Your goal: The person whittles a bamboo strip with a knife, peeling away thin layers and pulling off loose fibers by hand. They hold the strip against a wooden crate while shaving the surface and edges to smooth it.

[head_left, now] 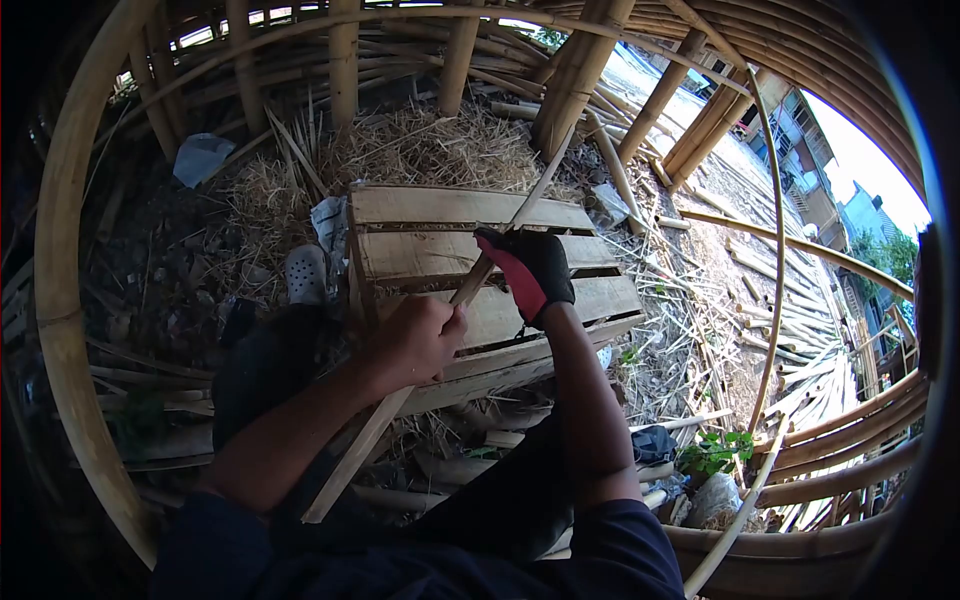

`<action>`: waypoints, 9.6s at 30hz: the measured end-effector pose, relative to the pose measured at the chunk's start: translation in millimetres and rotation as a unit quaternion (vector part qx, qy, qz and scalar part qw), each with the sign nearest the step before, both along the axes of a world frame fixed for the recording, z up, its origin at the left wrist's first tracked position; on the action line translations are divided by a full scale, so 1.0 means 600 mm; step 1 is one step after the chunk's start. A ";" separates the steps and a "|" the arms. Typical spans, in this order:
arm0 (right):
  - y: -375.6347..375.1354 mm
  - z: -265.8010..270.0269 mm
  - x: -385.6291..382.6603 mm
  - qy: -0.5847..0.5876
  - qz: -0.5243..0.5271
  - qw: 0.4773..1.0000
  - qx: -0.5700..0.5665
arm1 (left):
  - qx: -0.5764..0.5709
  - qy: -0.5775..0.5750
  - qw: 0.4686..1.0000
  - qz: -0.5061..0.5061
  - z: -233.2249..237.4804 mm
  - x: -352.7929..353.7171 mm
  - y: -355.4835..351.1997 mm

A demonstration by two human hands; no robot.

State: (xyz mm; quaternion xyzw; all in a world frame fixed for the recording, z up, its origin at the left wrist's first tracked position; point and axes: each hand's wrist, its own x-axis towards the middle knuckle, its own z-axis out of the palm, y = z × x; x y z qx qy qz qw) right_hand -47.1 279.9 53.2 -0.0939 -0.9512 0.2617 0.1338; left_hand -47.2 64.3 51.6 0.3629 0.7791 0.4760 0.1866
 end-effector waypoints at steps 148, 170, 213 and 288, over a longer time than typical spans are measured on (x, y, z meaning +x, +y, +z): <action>-0.118 -0.024 -0.059 0.002 0.202 0.766 -0.610 | 0.126 0.003 0.990 0.057 -0.041 -0.154 -0.062; 0.076 -0.048 0.049 0.187 0.039 0.981 0.034 | 0.110 -0.669 0.726 -0.116 0.012 -0.096 -0.081; 0.049 -0.086 0.108 -0.036 -0.002 0.997 0.072 | 0.073 -0.662 0.742 -0.074 -0.005 -0.044 -0.077; 0.062 0.002 0.091 -0.286 -0.031 0.930 0.230 | 0.114 -0.641 0.758 -0.042 0.005 -0.046 -0.079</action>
